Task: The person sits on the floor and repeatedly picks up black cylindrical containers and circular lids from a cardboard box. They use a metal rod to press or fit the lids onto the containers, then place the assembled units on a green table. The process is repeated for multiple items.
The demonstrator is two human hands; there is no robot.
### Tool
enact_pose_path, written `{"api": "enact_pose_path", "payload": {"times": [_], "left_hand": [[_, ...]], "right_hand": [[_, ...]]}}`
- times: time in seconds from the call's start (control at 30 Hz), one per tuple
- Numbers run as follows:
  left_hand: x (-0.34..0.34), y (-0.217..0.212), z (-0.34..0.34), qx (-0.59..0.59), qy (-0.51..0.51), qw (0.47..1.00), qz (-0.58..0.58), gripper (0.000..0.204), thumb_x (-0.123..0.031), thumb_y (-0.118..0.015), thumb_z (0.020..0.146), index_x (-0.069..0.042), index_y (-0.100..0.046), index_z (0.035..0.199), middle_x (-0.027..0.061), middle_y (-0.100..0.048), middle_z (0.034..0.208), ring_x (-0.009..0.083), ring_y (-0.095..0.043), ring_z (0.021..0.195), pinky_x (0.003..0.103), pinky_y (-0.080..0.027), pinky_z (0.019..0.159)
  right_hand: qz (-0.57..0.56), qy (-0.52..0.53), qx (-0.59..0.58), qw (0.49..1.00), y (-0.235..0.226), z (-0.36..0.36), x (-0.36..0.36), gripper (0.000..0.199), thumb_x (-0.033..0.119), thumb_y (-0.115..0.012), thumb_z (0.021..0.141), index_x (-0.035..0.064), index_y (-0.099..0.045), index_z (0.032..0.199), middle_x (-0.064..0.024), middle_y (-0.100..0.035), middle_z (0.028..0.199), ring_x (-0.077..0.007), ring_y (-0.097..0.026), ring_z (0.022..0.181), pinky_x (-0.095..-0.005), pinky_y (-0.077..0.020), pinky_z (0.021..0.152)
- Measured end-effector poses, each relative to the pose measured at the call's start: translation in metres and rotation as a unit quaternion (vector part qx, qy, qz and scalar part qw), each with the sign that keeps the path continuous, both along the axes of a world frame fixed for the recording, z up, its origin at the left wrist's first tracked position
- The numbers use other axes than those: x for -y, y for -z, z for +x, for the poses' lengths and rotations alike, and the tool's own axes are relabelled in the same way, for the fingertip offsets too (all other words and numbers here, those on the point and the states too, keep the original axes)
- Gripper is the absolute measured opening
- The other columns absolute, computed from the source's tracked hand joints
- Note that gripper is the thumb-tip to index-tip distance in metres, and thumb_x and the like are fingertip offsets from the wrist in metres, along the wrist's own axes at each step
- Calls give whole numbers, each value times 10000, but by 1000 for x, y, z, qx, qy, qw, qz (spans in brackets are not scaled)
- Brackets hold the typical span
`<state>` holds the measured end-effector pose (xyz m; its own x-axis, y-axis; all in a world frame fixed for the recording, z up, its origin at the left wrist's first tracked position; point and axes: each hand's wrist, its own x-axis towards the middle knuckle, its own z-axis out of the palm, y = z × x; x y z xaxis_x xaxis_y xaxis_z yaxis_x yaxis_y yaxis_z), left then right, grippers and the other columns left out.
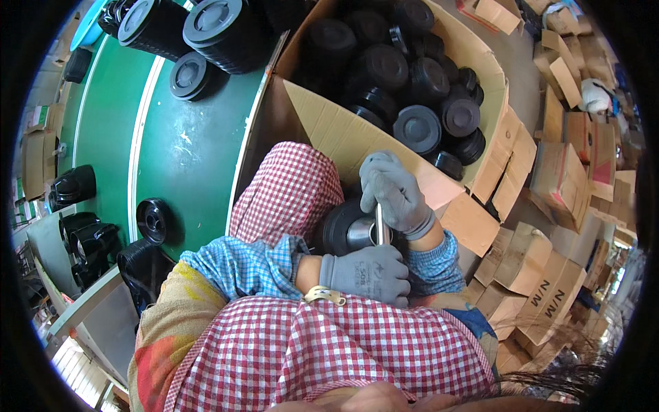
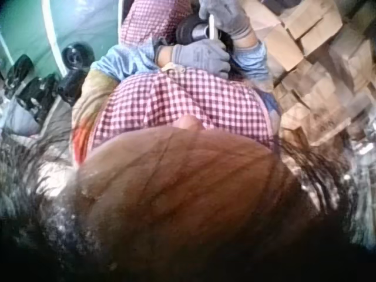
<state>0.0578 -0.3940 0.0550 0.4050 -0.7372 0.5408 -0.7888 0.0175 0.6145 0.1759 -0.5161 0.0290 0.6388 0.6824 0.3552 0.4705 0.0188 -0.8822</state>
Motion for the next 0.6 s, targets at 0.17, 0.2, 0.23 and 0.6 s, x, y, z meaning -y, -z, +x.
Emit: {"api": "enact_pose_path", "payload": {"times": [0.17,0.2,0.23,0.6], "left_hand": [[-41,9,10,-86,81,976,-184,215,-182,-639,908,-83,-588,725,78,-553,772,280,-615,815,481,-503,916],[-42,12,9,-108,91,966,-215,233,-159,-638,921,-82,-581,709,82,-552,768,285,-619,821,487,-502,923],[-44,14,5,-121,76,967,-209,187,-191,-717,861,-90,-614,743,60,-564,724,301,-644,834,489,-517,900],[-85,-113,-3,-605,-177,768,109,578,-166,-590,982,32,-381,1483,210,-555,1333,346,-584,1201,388,-479,1025]], "right_hand": [[-105,74,7,992,-15,-27,59,372,451,-659,905,84,-674,850,-73,-624,830,-289,-563,855,-409,-438,844],[-118,61,24,991,-20,-31,67,468,560,-725,833,97,-684,890,-81,-622,883,-301,-567,914,-418,-440,865],[-162,61,44,984,-22,-33,67,549,625,-753,751,110,-683,929,-84,-615,931,-308,-561,974,-436,-432,910],[-275,-16,145,950,-17,-3,47,640,689,-809,584,153,-682,912,-44,-601,918,-292,-512,973,-424,-379,948]]}}
